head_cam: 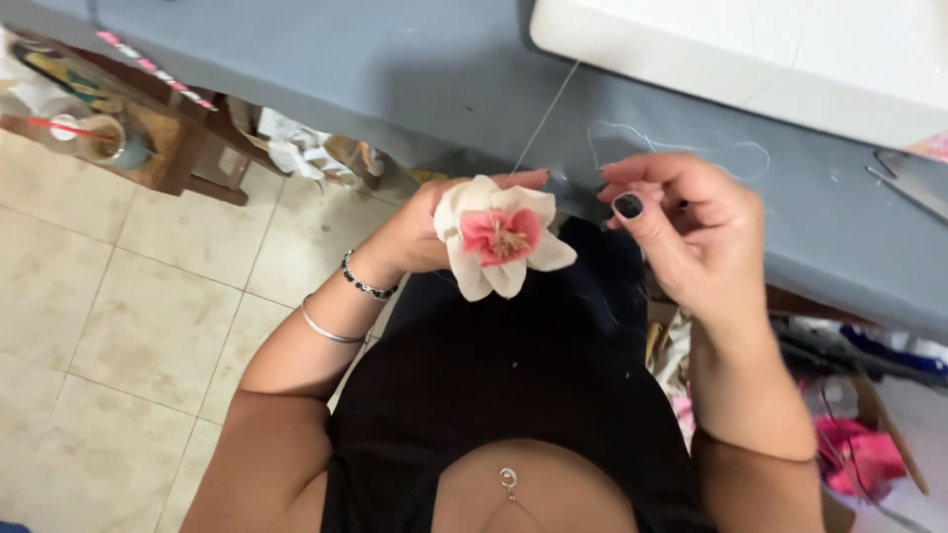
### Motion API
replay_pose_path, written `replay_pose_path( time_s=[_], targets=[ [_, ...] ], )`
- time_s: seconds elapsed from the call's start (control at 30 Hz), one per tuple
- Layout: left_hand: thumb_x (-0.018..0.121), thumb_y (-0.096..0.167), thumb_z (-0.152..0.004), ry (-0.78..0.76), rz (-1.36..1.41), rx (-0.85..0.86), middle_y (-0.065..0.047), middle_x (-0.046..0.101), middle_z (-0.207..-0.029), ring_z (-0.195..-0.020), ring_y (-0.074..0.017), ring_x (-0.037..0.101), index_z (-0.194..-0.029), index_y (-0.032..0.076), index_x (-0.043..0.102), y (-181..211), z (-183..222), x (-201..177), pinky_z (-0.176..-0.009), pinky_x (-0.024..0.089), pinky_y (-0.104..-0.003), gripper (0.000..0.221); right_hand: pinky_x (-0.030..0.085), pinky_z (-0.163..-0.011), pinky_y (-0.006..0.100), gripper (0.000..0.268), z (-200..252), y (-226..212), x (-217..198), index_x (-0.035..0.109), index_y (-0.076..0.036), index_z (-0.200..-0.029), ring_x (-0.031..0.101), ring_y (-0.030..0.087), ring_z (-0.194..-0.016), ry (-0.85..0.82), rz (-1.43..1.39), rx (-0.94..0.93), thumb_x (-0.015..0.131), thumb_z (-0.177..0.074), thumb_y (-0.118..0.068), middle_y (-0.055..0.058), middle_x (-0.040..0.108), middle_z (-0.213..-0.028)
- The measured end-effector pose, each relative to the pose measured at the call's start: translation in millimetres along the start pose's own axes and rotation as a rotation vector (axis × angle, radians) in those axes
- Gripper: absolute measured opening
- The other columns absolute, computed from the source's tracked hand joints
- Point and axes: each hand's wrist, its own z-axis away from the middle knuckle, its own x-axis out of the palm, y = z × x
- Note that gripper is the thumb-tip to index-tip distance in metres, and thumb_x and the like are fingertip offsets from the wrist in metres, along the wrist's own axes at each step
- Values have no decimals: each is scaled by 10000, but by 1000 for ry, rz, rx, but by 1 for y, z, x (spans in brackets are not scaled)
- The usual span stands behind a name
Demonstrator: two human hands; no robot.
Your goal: Hand-sewing and assembling a decorative fabric flower
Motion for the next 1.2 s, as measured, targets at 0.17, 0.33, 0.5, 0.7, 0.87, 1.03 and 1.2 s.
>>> replay_pose_path(
  time_s=[0.17, 0.33, 0.5, 0.7, 0.87, 1.03, 1.2],
  targets=[
    [773, 308, -930, 14, 147, 304, -278, 576, -1403, -1299, -338, 590, -1315, -55, 601, -13, -2, -5, -1113, 506, -467, 556, 577, -701, 229, 225, 13, 29, 19, 672, 59, -1178, 711, 156, -787, 45, -139, -40, 664, -1020, -101, 154, 730, -952],
    [876, 246, -850, 2, 290, 431, -267, 683, -1228, -1125, -313, 684, -1239, -100, 647, -27, -9, 3, -1019, 550, -500, 569, 598, -586, 228, 341, 30, 52, 27, 686, 50, -1139, 754, 171, -771, -5, -314, -20, 721, -955, -235, 170, 761, -915],
    [892, 229, -822, 45, 260, 429, -228, 710, -1129, -1076, -291, 696, -1180, -97, 653, -45, -12, 9, -997, 556, -498, 541, 529, -541, 212, 227, 29, 51, 33, 687, 85, -1045, 629, 84, -634, 4, -273, 0, 766, -927, -92, 133, 714, -747],
    [861, 220, -858, 55, 202, 412, -189, 717, -1135, -1090, -257, 686, -1191, -56, 654, -36, -12, 10, -1011, 549, -488, 480, 504, -557, 201, 399, 36, 69, 25, 669, 59, -1067, 594, 99, -631, 155, -101, -257, 923, -815, -117, 93, 663, -780],
    [849, 180, -878, 42, 210, 387, -157, 718, -1135, -1092, -229, 681, -1177, -21, 669, -17, -8, 17, -1003, 552, -469, 404, 485, -521, 275, 278, 21, 41, 30, 800, 14, -1073, 532, 170, -605, 82, 206, -518, 918, -827, -40, 106, 521, -886],
    [838, 140, -897, 20, 205, 376, -125, 720, -1135, -1093, -201, 676, -1164, 13, 685, -28, -4, 17, -995, 556, -451, 333, 472, -464, 370, 150, 9, 27, 31, 828, -56, -1061, 511, 255, -541, -8, 464, -576, 799, -952, -156, 98, 532, -816],
    [796, 96, -923, 23, 295, 320, -143, 715, -1143, -1099, -210, 665, -1160, -24, 682, -58, 1, 17, -990, 544, -460, 288, 516, -545, 386, 83, -2, 14, 35, 804, -99, -965, 591, 271, -583, -107, 570, -613, 767, -995, -166, 67, 591, -747]
  ],
)
